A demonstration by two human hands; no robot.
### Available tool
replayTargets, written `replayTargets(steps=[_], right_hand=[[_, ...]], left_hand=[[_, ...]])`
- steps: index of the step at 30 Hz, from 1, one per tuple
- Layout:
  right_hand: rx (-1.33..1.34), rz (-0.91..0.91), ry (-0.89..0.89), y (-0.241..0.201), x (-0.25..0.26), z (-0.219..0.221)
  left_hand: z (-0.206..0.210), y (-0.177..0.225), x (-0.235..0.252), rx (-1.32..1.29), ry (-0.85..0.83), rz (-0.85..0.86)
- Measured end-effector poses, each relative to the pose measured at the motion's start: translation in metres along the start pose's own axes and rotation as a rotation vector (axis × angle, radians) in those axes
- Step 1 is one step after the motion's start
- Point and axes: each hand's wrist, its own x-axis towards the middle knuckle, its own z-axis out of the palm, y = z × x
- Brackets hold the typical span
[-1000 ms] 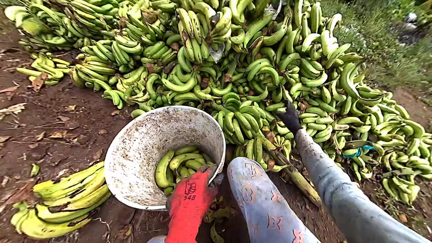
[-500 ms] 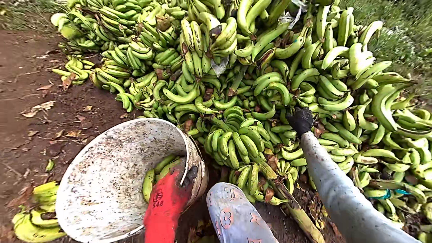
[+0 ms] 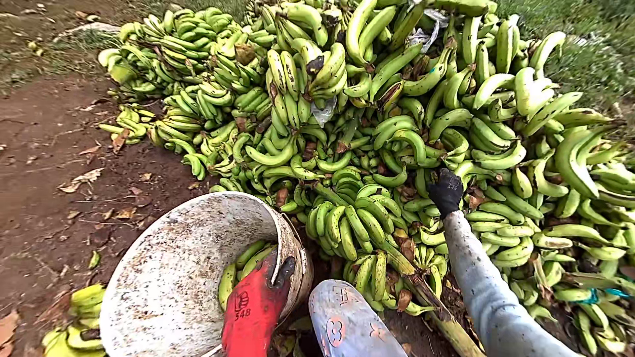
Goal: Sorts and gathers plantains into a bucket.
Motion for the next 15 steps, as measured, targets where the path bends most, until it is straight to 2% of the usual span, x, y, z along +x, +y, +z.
replayTargets(steps=[4,6,8,10,12,13,15], right_hand=[[0.089,-0.023,-0.079,-0.017,-0.102,-0.022],[0.326,-0.012,-0.024,-0.018,-0.146,-0.019],[0.565,-0.039,0.087,-0.036,-0.167,-0.022],[0.763,-0.21,0.276,-0.068,-0.186,-0.032],[0.9,-0.496,0.435,-0.11,-0.201,-0.053],[0.931,-0.649,0.464,-0.134,-0.207,-0.066],[0.923,-0.98,0.346,-0.177,-0.215,-0.093]], left_hand=[[-0.001,0.004,0.009,-0.004,-0.022,-0.015],[0.0,0.002,0.008,-0.036,-0.029,-0.012],[0.005,-0.006,0.008,-0.104,0.061,0.026],[0.007,-0.013,0.002,-0.176,0.229,0.062],[0.008,-0.021,-0.002,-0.312,0.376,0.118],[0.01,-0.034,-0.002,-0.439,0.449,0.159],[0.021,-0.083,0.006,-0.812,0.663,0.247]])
